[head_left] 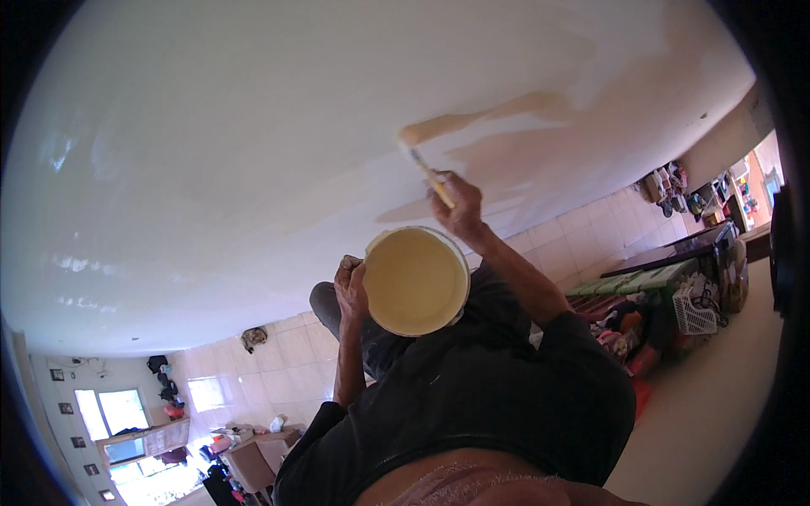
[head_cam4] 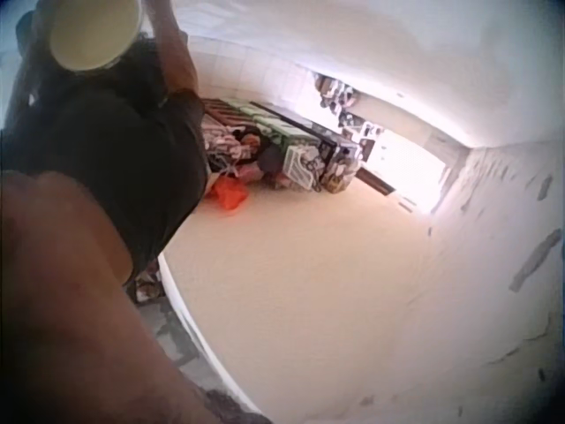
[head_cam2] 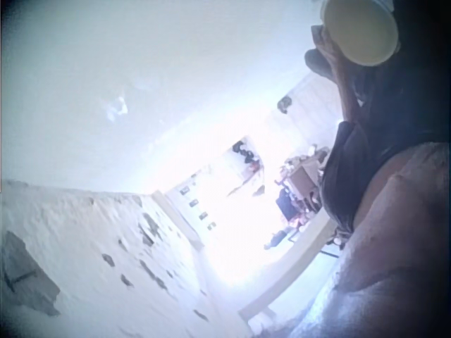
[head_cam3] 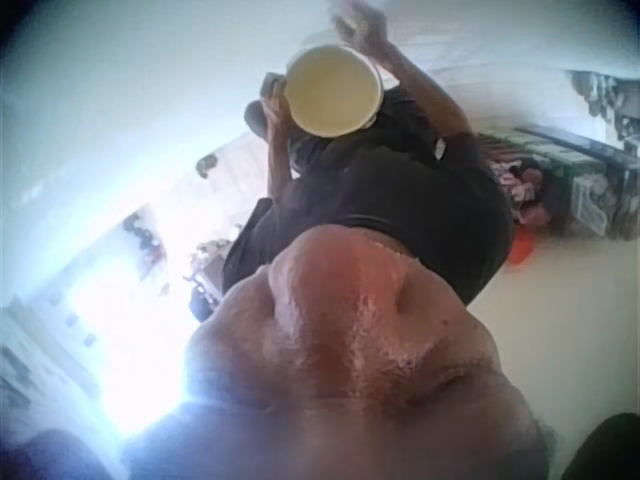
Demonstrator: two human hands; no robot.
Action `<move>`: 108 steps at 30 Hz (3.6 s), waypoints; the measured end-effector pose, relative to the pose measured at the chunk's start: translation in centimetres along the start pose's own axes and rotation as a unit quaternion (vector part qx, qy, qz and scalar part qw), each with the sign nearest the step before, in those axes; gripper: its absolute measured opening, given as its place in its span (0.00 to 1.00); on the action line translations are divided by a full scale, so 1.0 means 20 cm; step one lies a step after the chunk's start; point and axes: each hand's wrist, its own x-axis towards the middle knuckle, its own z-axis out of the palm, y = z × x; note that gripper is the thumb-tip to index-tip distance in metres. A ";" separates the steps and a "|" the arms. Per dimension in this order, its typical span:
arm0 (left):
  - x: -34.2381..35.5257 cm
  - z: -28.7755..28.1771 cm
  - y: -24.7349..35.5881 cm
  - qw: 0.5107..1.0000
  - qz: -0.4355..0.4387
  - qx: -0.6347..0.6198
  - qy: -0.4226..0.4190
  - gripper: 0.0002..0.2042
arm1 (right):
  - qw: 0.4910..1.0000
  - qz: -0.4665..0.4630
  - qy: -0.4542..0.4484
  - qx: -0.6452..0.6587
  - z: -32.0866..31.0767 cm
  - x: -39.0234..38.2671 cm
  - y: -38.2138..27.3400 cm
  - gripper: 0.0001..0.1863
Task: The person paints a wall using a paintbrush and a bucket of paint, repeatedly dipping the brush into the bucket and applying paint to the surface in long strokes.
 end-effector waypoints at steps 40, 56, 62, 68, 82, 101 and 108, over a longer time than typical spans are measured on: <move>0.02 0.01 0.05 0.998 0.020 0.059 0.007 0.06 | 0.928 0.183 -0.312 0.092 -0.40 0.09 -0.51 0.10; 0.01 -0.01 0.08 0.999 -0.022 0.033 0.014 0.09 | 0.876 0.188 -0.443 -0.028 -0.10 -0.18 -0.34 0.09; 0.01 0.00 0.06 1.000 -0.021 0.019 0.005 0.09 | 0.872 0.184 -0.453 -0.011 -0.10 -0.19 -0.36 0.09; 0.01 -0.01 0.01 1.000 -0.024 0.006 0.007 0.09 | 0.865 0.196 -0.460 -0.029 -0.15 -0.11 -0.42 0.10; 0.00 -0.01 0.07 0.999 -0.037 0.033 0.005 0.09 | 0.872 0.183 -0.454 -0.020 -0.12 -0.19 -0.38 0.09; 0.01 -0.01 0.04 1.000 -0.008 0.029 0.004 0.07 | 0.799 0.393 -0.391 0.235 -0.17 -0.17 -0.43 0.09; 0.03 -0.02 -0.03 0.948 0.245 0.203 -0.005 0.08 | 0.948 0.032 -0.314 0.040 -0.27 -0.18 -0.39 0.14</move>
